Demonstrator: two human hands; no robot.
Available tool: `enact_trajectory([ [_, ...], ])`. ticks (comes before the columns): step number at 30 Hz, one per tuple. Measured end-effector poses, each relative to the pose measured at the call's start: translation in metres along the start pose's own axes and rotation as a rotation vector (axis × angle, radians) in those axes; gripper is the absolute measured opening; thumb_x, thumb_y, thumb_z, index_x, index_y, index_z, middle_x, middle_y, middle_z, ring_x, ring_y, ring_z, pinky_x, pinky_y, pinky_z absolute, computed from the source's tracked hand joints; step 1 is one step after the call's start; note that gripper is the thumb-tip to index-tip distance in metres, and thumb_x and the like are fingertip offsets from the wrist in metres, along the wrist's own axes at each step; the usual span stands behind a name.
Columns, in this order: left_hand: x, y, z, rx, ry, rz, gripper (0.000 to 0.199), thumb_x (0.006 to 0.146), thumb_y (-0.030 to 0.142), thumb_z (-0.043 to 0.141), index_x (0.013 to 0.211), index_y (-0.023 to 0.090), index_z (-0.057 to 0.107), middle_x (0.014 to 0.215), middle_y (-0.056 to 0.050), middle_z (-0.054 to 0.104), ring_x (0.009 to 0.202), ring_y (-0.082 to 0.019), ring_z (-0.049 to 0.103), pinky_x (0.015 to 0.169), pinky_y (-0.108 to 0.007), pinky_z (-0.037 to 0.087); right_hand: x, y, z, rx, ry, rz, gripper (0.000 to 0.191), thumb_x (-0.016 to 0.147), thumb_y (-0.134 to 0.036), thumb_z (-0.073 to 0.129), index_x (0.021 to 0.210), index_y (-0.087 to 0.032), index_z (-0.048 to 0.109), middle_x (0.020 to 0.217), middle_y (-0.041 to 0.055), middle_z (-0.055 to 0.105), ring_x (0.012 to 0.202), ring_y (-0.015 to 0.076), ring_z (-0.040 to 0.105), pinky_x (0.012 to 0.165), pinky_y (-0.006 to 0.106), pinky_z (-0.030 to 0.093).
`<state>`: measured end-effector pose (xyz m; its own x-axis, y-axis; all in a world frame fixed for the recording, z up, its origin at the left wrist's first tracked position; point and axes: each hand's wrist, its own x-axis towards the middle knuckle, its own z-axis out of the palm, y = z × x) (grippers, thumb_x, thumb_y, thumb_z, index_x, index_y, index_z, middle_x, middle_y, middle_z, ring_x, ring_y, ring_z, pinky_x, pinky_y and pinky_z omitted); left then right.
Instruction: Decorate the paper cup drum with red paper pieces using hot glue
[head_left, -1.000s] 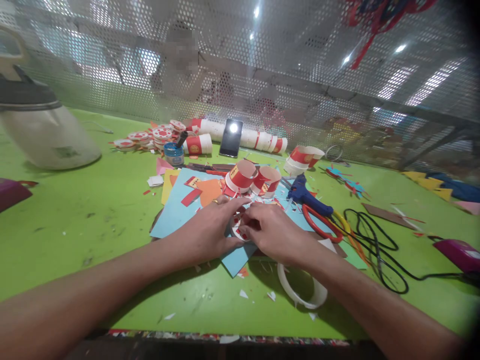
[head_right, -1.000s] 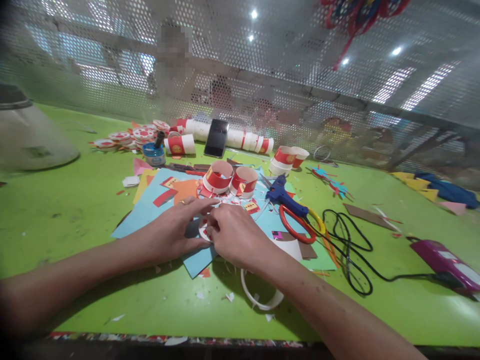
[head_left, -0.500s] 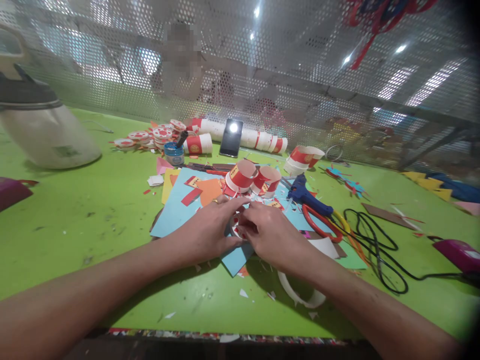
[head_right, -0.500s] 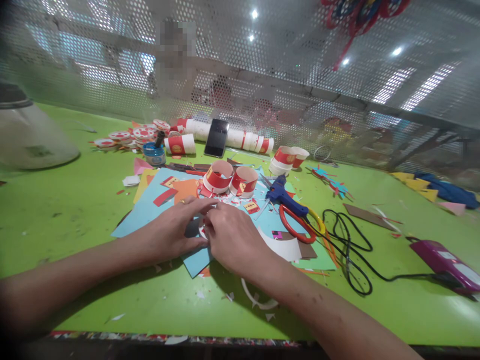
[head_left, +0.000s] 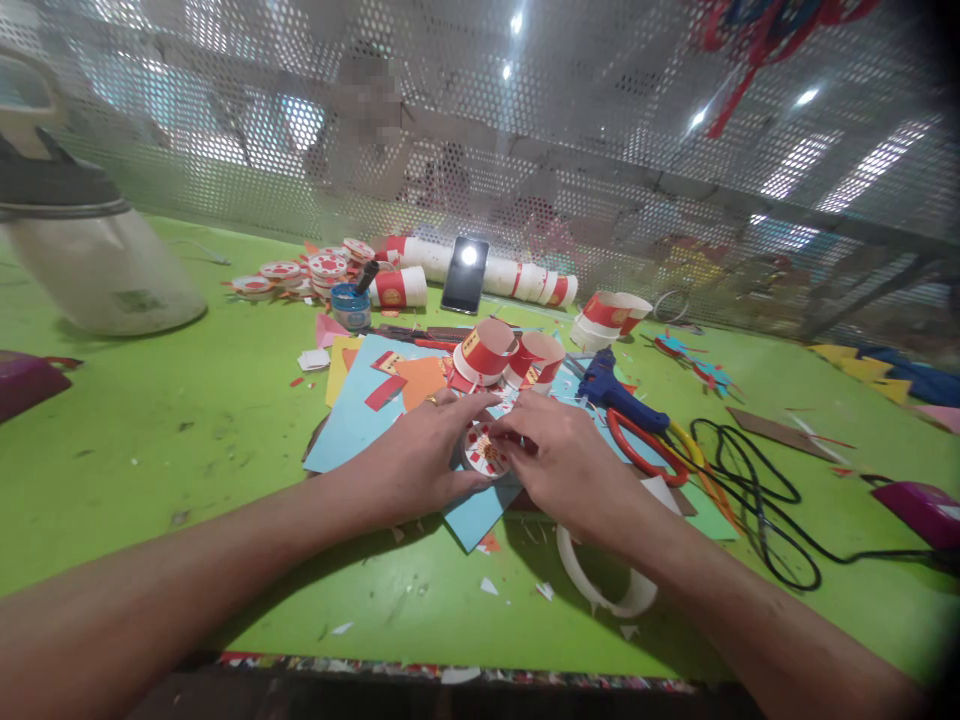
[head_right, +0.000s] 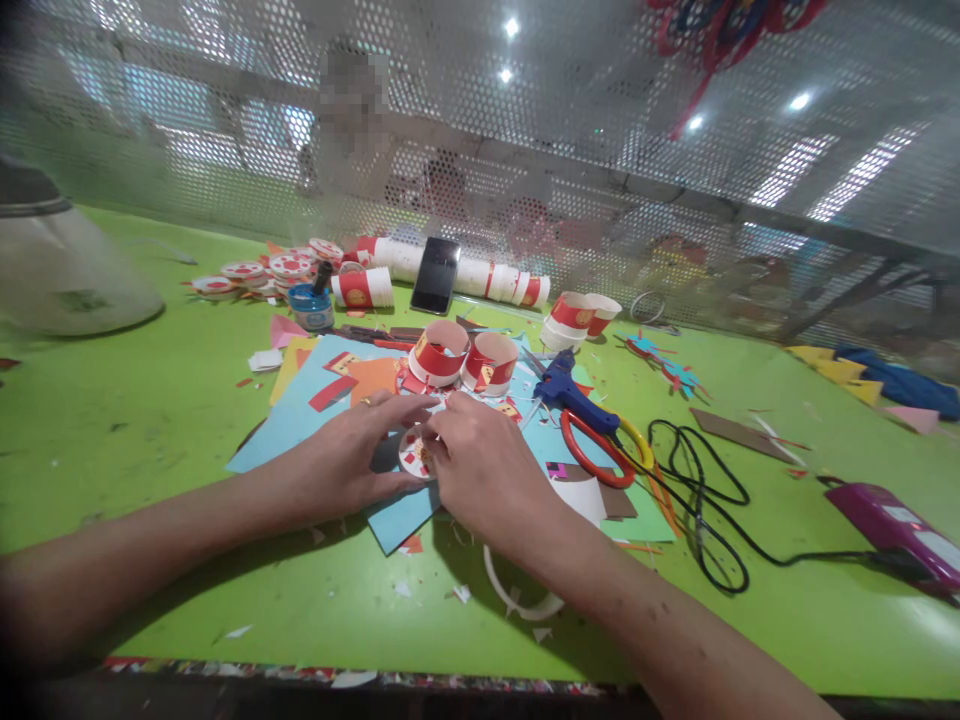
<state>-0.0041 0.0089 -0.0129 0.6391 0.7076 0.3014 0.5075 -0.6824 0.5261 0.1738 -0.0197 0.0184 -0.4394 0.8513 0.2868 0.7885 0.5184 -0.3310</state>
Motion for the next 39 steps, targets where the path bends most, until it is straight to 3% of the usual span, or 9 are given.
enact_trajectory([
  [10,-0.001,0.000,0.000,0.013,-0.001,-0.001,0.066,0.076,0.022,0.065,0.137,0.018,0.040,0.111,-0.012,0.065,0.105,-0.030,0.058,0.082,-0.045,0.051,-0.009,-0.005,0.008,-0.081,-0.025,-0.187,0.027,0.091,-0.006,0.042,0.077,-0.013,0.064,0.083,0.0074,0.056,0.077,0.0187,0.048,0.067,0.032,0.039],
  [19,0.000,-0.001,0.000,0.016,-0.014,-0.010,0.068,0.077,0.024,0.066,0.139,0.014,0.038,0.112,-0.014,0.065,0.104,-0.031,0.058,0.083,-0.045,0.050,-0.010,0.000,0.010,-0.068,-0.069,-0.174,0.025,0.088,-0.003,0.044,0.080,-0.012,0.066,0.086,0.0084,0.057,0.081,0.0199,0.051,0.068,0.033,0.040],
  [25,0.000,-0.001,0.002,-0.006,-0.005,-0.012,0.070,0.077,0.028,0.068,0.138,0.017,0.037,0.115,-0.013,0.065,0.105,-0.031,0.059,0.083,-0.046,0.050,-0.009,0.000,0.005,-0.029,0.000,-0.125,0.024,0.092,-0.008,0.045,0.080,-0.012,0.066,0.080,0.0071,0.057,0.076,0.0187,0.050,0.066,0.032,0.039],
  [39,-0.001,0.002,0.001,0.012,-0.026,-0.006,0.062,0.075,0.019,0.064,0.133,0.012,0.044,0.112,-0.015,0.064,0.104,-0.032,0.057,0.083,-0.046,0.050,-0.007,-0.005,0.011,-0.079,-0.049,-0.161,0.019,0.086,-0.006,0.050,0.075,-0.012,0.065,0.081,0.0073,0.058,0.077,0.0195,0.051,0.067,0.033,0.040],
])
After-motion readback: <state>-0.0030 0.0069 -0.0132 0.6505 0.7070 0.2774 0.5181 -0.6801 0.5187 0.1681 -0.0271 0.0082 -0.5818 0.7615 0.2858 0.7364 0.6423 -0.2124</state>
